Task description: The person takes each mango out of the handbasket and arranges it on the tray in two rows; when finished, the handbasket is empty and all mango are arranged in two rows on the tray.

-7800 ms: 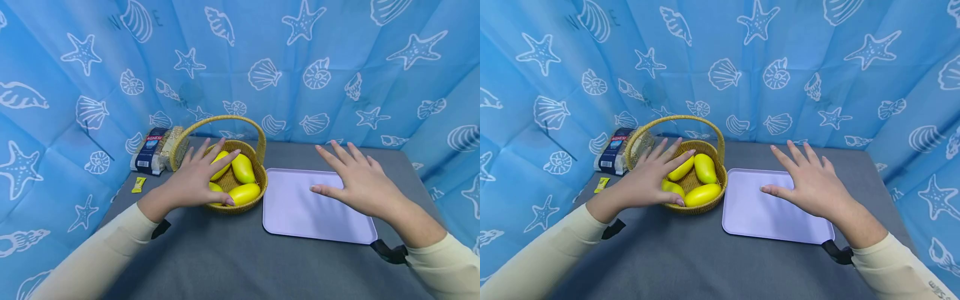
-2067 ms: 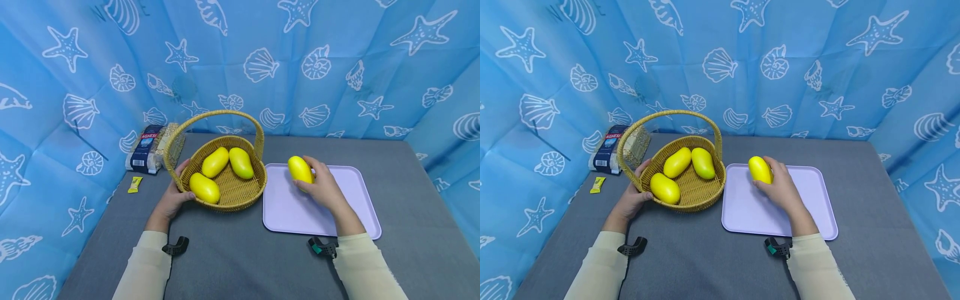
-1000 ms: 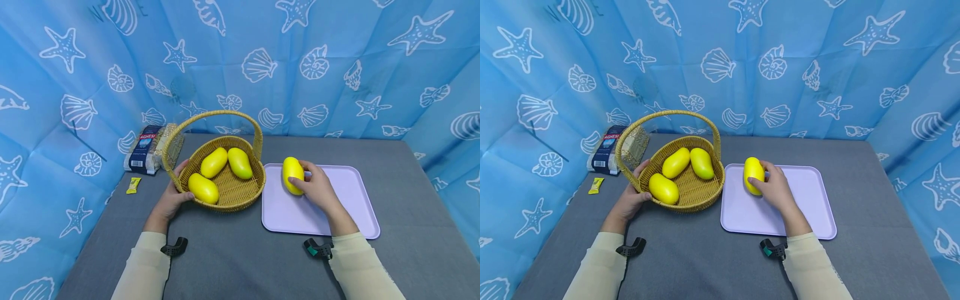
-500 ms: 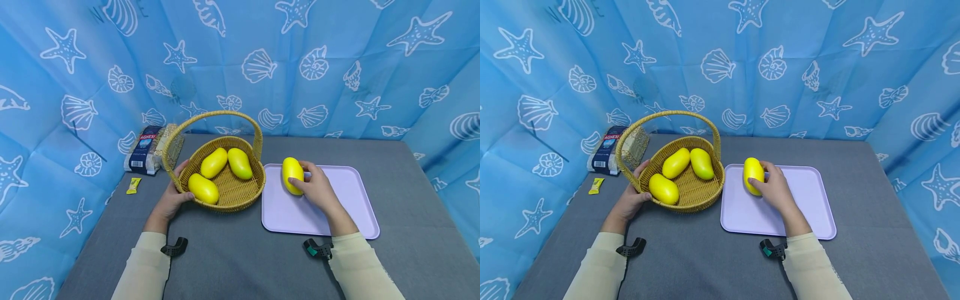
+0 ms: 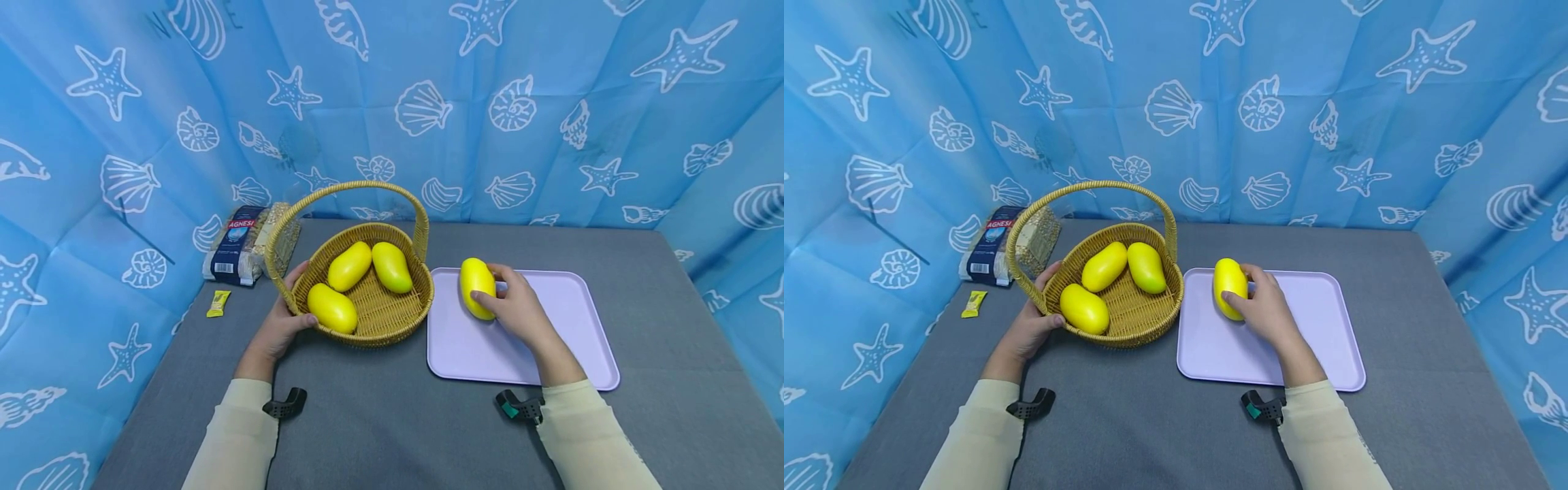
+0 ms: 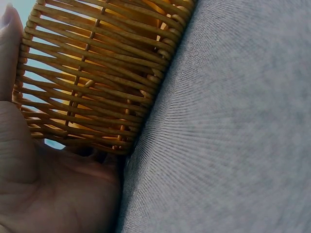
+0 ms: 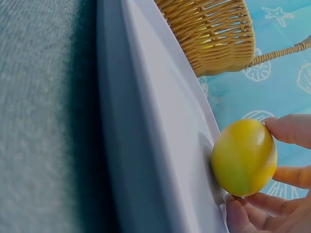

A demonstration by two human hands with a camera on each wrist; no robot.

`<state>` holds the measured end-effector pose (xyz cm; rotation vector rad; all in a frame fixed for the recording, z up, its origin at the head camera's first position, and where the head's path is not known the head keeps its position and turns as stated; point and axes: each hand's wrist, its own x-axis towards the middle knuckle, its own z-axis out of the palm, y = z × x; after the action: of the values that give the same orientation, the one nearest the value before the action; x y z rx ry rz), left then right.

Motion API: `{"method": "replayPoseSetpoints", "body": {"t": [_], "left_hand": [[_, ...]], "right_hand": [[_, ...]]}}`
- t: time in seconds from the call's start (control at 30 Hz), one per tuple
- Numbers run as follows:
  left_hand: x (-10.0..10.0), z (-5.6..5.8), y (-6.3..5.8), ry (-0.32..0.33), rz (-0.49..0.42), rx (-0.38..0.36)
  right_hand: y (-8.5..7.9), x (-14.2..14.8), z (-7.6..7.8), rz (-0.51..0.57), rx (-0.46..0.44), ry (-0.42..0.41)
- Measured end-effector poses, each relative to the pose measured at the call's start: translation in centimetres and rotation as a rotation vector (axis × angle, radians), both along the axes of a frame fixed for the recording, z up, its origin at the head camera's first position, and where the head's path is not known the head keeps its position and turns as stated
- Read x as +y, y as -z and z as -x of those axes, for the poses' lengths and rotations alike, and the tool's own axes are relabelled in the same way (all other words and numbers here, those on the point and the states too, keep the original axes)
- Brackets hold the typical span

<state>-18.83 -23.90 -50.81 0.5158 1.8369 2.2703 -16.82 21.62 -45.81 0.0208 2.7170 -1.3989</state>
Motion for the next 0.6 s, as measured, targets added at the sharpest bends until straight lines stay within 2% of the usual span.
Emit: {"method": "replayPoseSetpoints", "body": {"t": [0.4, 0.6], "left_hand": [[0.0, 0.0, 0.0, 0.001, 0.005, 0.004], [0.0, 0.0, 0.0, -0.003, 0.01, 0.013]], "right_hand": [[-0.7, 0.8, -0.1, 0.0, -0.005, 0.019], [-1.5, 1.4, -0.5, 0.055, 0.057, 0.057]]}}
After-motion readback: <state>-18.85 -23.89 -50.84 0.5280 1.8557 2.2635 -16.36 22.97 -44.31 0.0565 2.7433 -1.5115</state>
